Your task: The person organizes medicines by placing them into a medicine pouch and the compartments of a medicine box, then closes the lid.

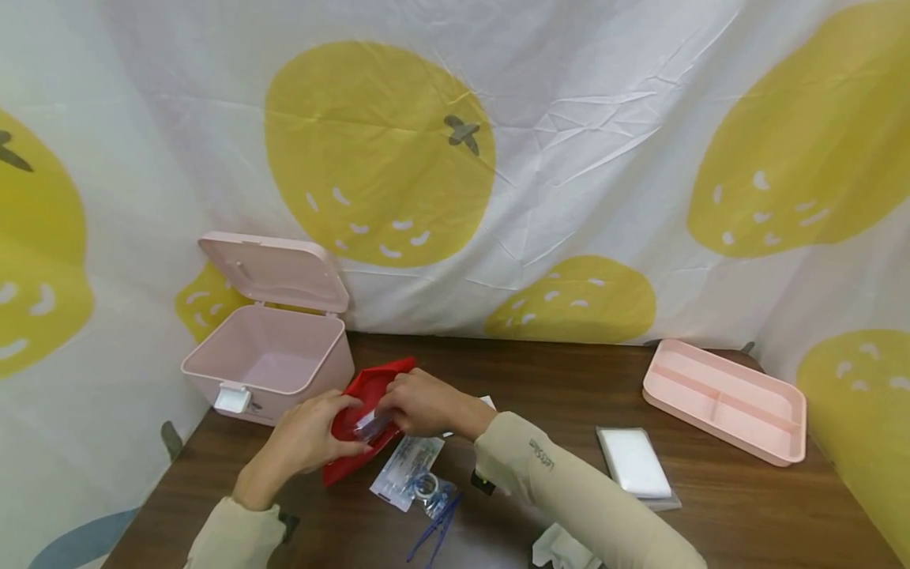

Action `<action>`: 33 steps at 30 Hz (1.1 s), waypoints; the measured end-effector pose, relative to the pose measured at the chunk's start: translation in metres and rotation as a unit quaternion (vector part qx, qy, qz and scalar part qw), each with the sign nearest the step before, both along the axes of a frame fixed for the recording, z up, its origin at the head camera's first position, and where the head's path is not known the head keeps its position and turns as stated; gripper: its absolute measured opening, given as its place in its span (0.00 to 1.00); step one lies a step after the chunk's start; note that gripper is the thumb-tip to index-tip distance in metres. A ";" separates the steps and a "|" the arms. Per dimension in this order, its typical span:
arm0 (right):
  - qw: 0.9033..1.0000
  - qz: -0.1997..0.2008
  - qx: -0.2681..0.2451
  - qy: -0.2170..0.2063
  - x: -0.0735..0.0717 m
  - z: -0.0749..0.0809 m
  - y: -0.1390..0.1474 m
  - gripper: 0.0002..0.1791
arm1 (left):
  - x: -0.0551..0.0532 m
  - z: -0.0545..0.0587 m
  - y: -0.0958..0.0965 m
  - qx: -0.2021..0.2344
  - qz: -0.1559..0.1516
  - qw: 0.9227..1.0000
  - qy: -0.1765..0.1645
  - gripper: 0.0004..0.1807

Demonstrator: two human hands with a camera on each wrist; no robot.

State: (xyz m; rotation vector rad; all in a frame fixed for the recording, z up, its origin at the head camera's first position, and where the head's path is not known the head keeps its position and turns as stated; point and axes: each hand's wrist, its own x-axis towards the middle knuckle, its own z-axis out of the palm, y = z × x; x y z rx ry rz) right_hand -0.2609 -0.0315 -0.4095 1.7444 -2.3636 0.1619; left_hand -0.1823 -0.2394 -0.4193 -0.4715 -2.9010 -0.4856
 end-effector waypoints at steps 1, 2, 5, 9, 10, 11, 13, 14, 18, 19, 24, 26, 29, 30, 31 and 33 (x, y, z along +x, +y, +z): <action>1.000 -0.008 0.003 -0.001 0.000 -0.001 -0.001 0.09 | 0.000 0.000 0.000 -0.001 0.000 1.000 0.001 0.33; 1.000 -0.014 0.007 -0.004 0.001 -0.001 -0.003 0.09 | 0.000 0.000 0.000 -0.002 0.000 1.000 0.001 0.33; 0.999 -0.029 0.024 -0.019 0.001 -0.003 -0.007 0.10 | -0.001 -0.001 0.001 -0.003 0.002 1.000 0.001 0.33; 0.998 -0.033 0.034 -0.033 0.001 -0.004 -0.010 0.10 | 0.000 0.000 0.001 -0.005 0.004 1.000 -0.002 0.34; 0.998 -0.031 0.032 -0.033 0.001 -0.004 -0.010 0.10 | 0.000 0.000 0.002 -0.005 0.003 1.000 -0.003 0.34; 0.999 -0.029 0.028 -0.032 0.000 -0.004 -0.010 0.09 | 0.000 0.000 0.002 -0.005 0.003 1.000 -0.004 0.34; 0.999 -0.024 0.020 -0.031 0.000 -0.004 -0.009 0.06 | 0.000 0.001 0.002 -0.006 0.005 1.000 -0.007 0.34; 0.999 -0.022 0.020 -0.031 0.000 -0.003 -0.009 0.05 | 0.000 0.001 0.002 -0.006 0.005 1.000 -0.008 0.35; 0.998 -0.023 0.037 -0.037 0.002 -0.004 -0.009 0.05 | 0.000 0.002 0.002 -0.006 0.007 1.000 -0.010 0.35; 0.998 -0.024 0.042 -0.040 0.002 -0.004 -0.009 0.06 | 0.001 0.002 0.002 -0.005 0.006 1.000 -0.010 0.35; 0.998 -0.010 0.010 -0.055 0.003 -0.004 -0.004 0.05 | 0.001 0.000 0.002 -0.005 0.007 1.000 -0.008 0.34; 0.998 0.007 -0.029 -0.053 0.002 -0.001 0.001 0.05 | 0.001 -0.001 0.001 -0.006 0.007 1.000 -0.009 0.34; 0.995 0.023 -0.093 -0.041 -0.002 0.005 0.011 0.06 | 0.002 0.000 0.001 -0.007 0.007 1.000 -0.012 0.35; 0.993 0.023 -0.110 -0.035 -0.003 0.008 0.016 0.06 | 0.002 0.000 0.000 -0.008 0.006 1.000 -0.013 0.35; 0.991 0.020 -0.126 -0.032 -0.005 0.011 0.020 0.05 | 0.002 0.001 0.000 -0.008 0.005 1.000 -0.015 0.35; 0.989 0.003 -0.146 -0.035 -0.010 0.017 0.030 0.04 | 0.001 0.002 0.000 -0.006 0.005 1.000 -0.017 0.35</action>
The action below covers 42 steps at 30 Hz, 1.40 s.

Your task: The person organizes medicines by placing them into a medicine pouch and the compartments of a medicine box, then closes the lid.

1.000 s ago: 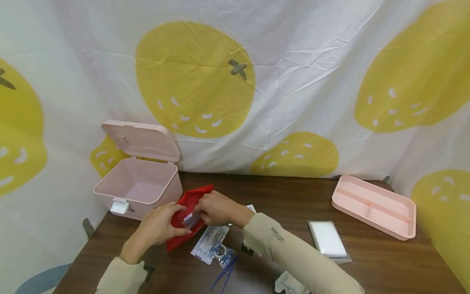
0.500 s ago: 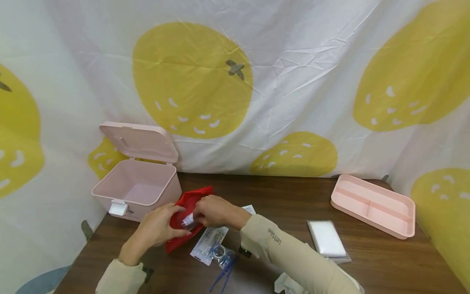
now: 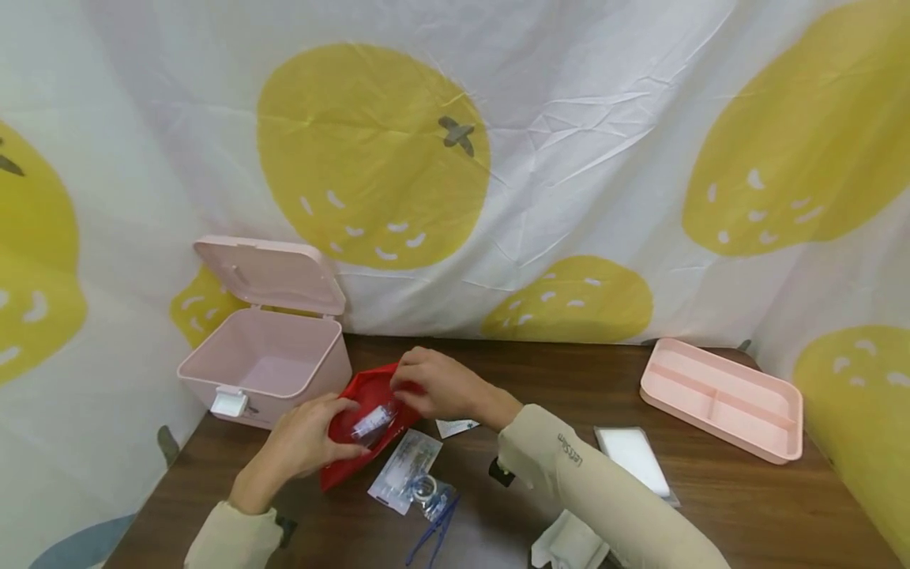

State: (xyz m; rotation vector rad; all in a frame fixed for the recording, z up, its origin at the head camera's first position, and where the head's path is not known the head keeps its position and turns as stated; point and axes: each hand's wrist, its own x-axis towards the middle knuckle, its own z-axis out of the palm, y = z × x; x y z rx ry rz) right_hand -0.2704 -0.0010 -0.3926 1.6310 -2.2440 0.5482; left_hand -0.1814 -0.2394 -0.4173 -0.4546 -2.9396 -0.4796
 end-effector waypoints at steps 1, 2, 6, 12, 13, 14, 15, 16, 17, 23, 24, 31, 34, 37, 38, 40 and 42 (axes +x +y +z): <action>1.000 -0.011 -0.003 -0.008 -0.002 0.002 0.005 0.05 | 0.000 0.000 0.000 0.000 0.000 1.000 -0.001 0.35; 1.000 -0.020 -0.005 -0.017 -0.005 0.004 0.010 0.05 | 0.000 0.000 0.000 0.000 -0.001 1.000 -0.002 0.34; 0.997 -0.045 0.026 -0.058 -0.017 0.004 0.028 0.06 | -0.001 -0.001 0.000 0.000 -0.003 1.000 0.007 0.34; 0.984 -0.073 0.114 -0.114 -0.030 -0.009 0.046 0.09 | -0.001 -0.002 0.000 -0.001 -0.006 1.000 0.012 0.34; 0.982 -0.078 0.123 -0.123 -0.031 -0.011 0.048 0.09 | -0.001 -0.001 0.000 -0.002 -0.006 1.000 0.011 0.34; 0.980 -0.081 0.132 -0.128 -0.032 -0.014 0.050 0.09 | -0.001 -0.001 0.000 -0.002 -0.005 1.000 0.009 0.34; 0.978 -0.084 0.139 -0.133 -0.034 -0.017 0.052 0.10 | -0.001 -0.001 0.000 -0.003 -0.005 1.000 0.007 0.34; 0.976 -0.086 0.144 -0.136 -0.035 -0.020 0.053 0.10 | -0.001 0.000 0.000 -0.003 -0.005 1.000 0.006 0.34; 0.975 -0.087 0.148 -0.140 -0.036 -0.023 0.055 0.10 | -0.001 0.000 0.000 -0.004 -0.005 1.000 0.006 0.34; 0.967 -0.103 0.166 -0.166 -0.040 -0.036 0.059 0.12 | -0.002 -0.001 0.000 -0.003 -0.004 1.000 0.015 0.33; 0.964 -0.109 0.172 -0.172 -0.041 -0.038 0.060 0.12 | -0.002 -0.001 0.000 -0.002 -0.004 1.000 0.015 0.33; 0.949 -0.136 0.200 -0.204 -0.043 -0.052 0.060 0.15 | -0.001 -0.001 -0.001 0.000 0.003 1.000 0.006 0.34; 0.943 -0.149 0.208 -0.214 -0.043 -0.058 0.060 0.15 | -0.001 -0.001 -0.001 -0.001 -0.001 1.000 0.009 0.34; 0.936 -0.162 0.218 -0.223 -0.043 -0.063 0.059 0.17 | -0.001 -0.001 -0.001 -0.001 -0.004 1.000 0.012 0.34; 0.935 -0.166 0.220 -0.223 -0.042 -0.065 0.059 0.18 | -0.001 -0.001 -0.001 0.000 -0.003 1.000 0.010 0.34; 0.933 -0.174 0.226 -0.220 -0.041 -0.068 0.058 0.20 | -0.001 -0.002 -0.001 0.003 0.001 1.000 0.007 0.34; 0.932 -0.181 0.231 -0.214 -0.040 -0.070 0.056 0.22 | -0.001 -0.002 0.000 0.004 0.003 1.000 0.005 0.34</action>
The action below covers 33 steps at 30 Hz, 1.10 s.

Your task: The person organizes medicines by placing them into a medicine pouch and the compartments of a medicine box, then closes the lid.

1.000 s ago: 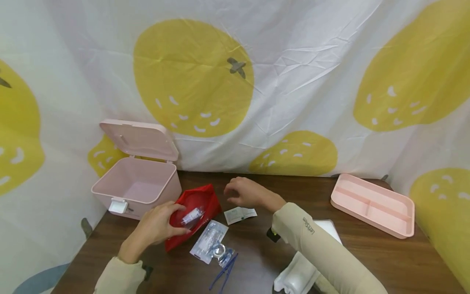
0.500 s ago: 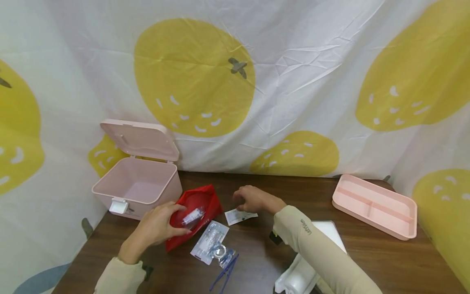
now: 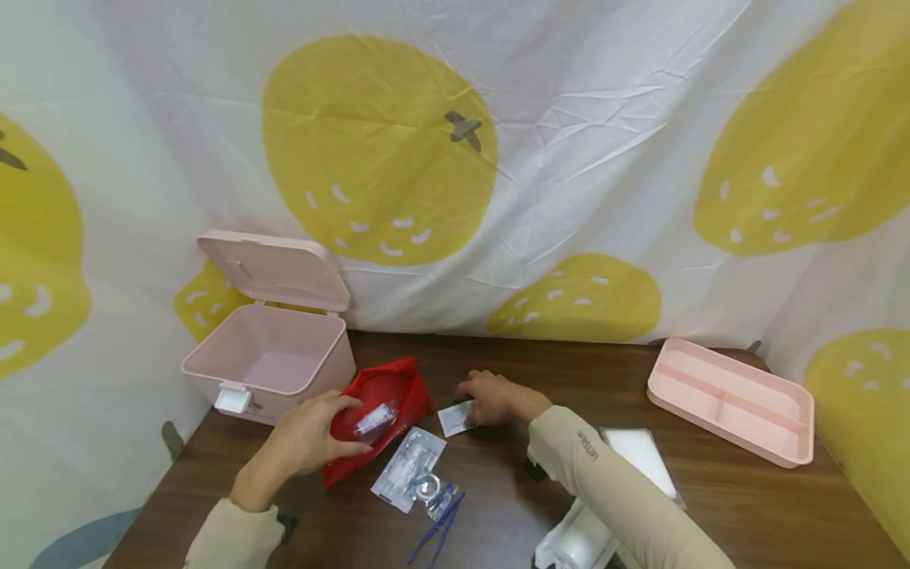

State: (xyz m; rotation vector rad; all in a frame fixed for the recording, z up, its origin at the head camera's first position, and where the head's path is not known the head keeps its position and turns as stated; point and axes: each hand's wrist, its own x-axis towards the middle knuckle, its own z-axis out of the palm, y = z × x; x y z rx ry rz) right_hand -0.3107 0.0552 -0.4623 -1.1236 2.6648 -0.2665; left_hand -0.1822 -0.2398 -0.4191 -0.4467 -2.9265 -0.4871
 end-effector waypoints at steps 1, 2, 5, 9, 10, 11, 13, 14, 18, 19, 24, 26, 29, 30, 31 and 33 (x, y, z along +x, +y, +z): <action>1.000 -0.004 0.000 0.001 0.001 0.000 0.000 0.23 | 0.000 0.000 0.000 -0.001 -0.002 1.000 0.002 0.34; 1.000 -0.007 -0.001 0.003 0.001 0.000 -0.001 0.24 | 0.000 0.000 0.000 -0.001 -0.003 1.000 0.004 0.34; 1.000 -0.015 0.002 0.005 0.003 0.000 -0.002 0.24 | -0.001 0.000 0.000 -0.003 -0.008 1.000 0.009 0.34; 1.000 -0.028 0.007 -0.008 0.004 0.001 -0.002 0.20 | -0.001 -0.001 0.000 -0.004 -0.009 1.000 0.009 0.33; 0.999 -0.032 0.007 -0.012 0.004 0.001 -0.002 0.20 | -0.001 -0.001 0.000 -0.005 -0.009 1.000 0.009 0.33; 0.999 -0.035 0.004 -0.015 0.004 0.001 -0.002 0.20 | -0.001 -0.001 0.000 -0.005 -0.009 1.000 0.008 0.33; 0.999 -0.041 -0.002 -0.022 0.004 0.000 -0.002 0.22 | -0.001 -0.001 0.000 -0.005 -0.009 1.000 0.007 0.33; 0.999 -0.044 -0.007 -0.027 0.004 0.000 -0.001 0.22 | -0.001 0.000 0.000 -0.005 -0.008 1.000 0.006 0.33; 0.997 -0.046 -0.043 -0.052 0.004 -0.004 0.001 0.25 | -0.001 0.000 0.000 -0.006 -0.007 1.000 0.005 0.34; 0.996 -0.046 -0.052 -0.058 0.003 -0.004 0.001 0.26 | -0.001 0.000 0.000 -0.006 -0.006 1.000 0.005 0.34; 0.996 -0.032 -0.070 -0.046 0.002 -0.004 0.005 0.23 | 0.000 0.000 0.001 -0.006 -0.006 1.000 0.004 0.34; 0.997 -0.015 -0.065 -0.032 0.001 -0.003 0.007 0.19 | 0.000 0.000 0.001 -0.007 -0.007 1.000 0.006 0.34; 0.998 0.005 -0.056 -0.014 0.001 0.000 0.010 0.13 | 0.000 -0.001 0.001 -0.008 -0.006 1.000 0.008 0.34; 0.998 0.009 -0.058 -0.012 0.001 0.002 0.011 0.11 | 0.000 -0.001 0.001 -0.007 -0.007 1.000 0.009 0.34; 0.998 0.011 -0.060 -0.011 0.002 0.003 0.011 0.11 | 0.000 -0.001 0.001 -0.007 -0.007 1.000 0.010 0.34; 0.998 0.012 -0.061 -0.012 0.002 0.005 0.013 0.11 | 0.000 0.000 0.001 -0.006 -0.007 1.000 0.010 0.34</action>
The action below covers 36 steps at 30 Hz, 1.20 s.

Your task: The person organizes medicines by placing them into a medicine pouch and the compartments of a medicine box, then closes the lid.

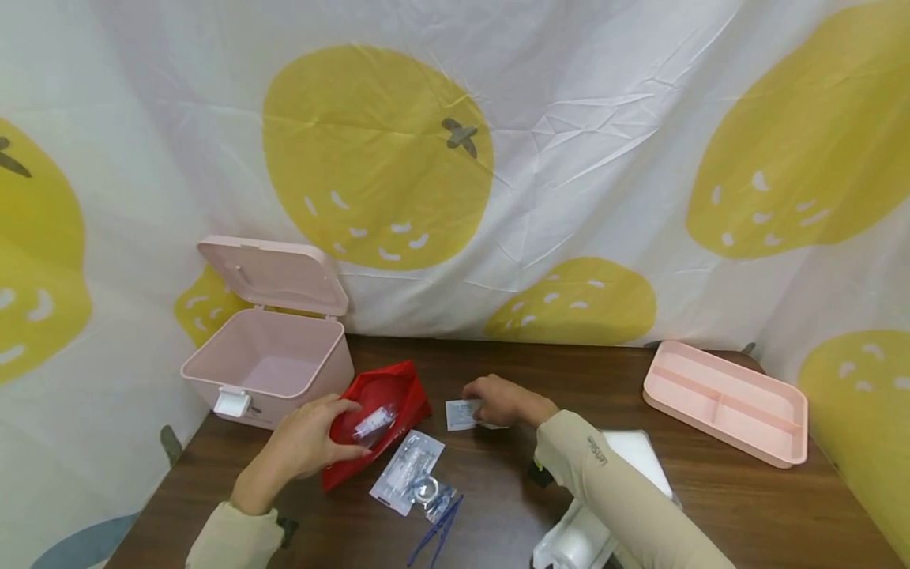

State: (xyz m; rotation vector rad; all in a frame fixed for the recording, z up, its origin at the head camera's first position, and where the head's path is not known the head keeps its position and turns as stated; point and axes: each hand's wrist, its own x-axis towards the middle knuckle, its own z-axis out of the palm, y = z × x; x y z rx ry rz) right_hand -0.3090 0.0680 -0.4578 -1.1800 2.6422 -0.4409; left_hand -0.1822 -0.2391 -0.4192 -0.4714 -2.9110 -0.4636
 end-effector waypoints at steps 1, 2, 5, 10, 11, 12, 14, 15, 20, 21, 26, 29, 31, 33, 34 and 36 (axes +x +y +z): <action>1.000 0.001 -0.002 -0.001 0.000 0.000 0.001 0.11 | 0.000 0.000 0.000 0.000 0.000 1.000 -0.001 0.34; 1.000 0.002 -0.004 -0.002 0.000 0.000 0.001 0.11 | 0.000 0.000 0.000 0.000 0.000 1.000 -0.002 0.34; 1.000 0.007 -0.013 -0.004 -0.001 -0.001 0.002 0.11 | 0.000 0.001 0.000 -0.001 0.002 1.000 -0.005 0.34; 1.000 0.018 -0.023 -0.006 -0.002 -0.002 0.004 0.11 | 0.000 0.000 0.000 -0.001 0.005 1.000 -0.008 0.34; 0.999 0.022 -0.025 -0.006 -0.003 -0.002 0.004 0.11 | 0.001 0.000 0.000 0.000 0.005 1.000 -0.009 0.34; 0.999 0.025 -0.027 -0.006 -0.003 -0.001 0.004 0.11 | 0.001 0.000 0.000 -0.001 0.005 1.000 -0.009 0.34; 0.999 0.031 -0.035 -0.004 -0.002 0.002 0.005 0.11 | 0.001 0.001 0.000 -0.001 0.005 1.000 -0.011 0.34; 0.999 0.034 -0.042 -0.004 -0.002 0.004 0.005 0.11 | 0.000 0.001 0.000 0.000 0.007 1.000 -0.013 0.34; 0.996 0.052 -0.074 0.002 -0.001 0.018 0.005 0.12 | 0.000 0.002 0.000 -0.002 0.005 1.000 -0.019 0.34; 0.995 0.058 -0.081 0.002 0.000 0.021 0.004 0.12 | 0.000 0.003 0.000 -0.001 0.007 1.000 -0.019 0.34; 0.992 0.078 -0.103 0.001 0.001 0.038 0.000 0.13 | 0.000 0.002 -0.001 -0.004 0.005 1.000 -0.010 0.34; 0.990 0.080 -0.116 -0.015 0.004 0.049 -0.004 0.13 | 0.000 0.002 0.000 -0.003 0.006 1.000 -0.011 0.34; 0.988 0.082 -0.126 -0.027 0.007 0.056 -0.007 0.14 | 0.000 0.001 0.000 -0.002 0.007 1.000 -0.014 0.34; 0.987 0.084 -0.132 -0.031 0.010 0.062 -0.010 0.14 | 0.000 0.001 0.000 -0.003 0.007 1.000 -0.016 0.34; 0.987 0.083 -0.134 -0.033 0.011 0.064 -0.012 0.14 | 0.000 0.001 0.000 -0.003 0.007 1.000 -0.017 0.34; 0.987 0.081 -0.137 -0.036 0.013 0.069 -0.015 0.15 | 0.000 0.001 0.000 -0.004 0.005 1.000 -0.017 0.34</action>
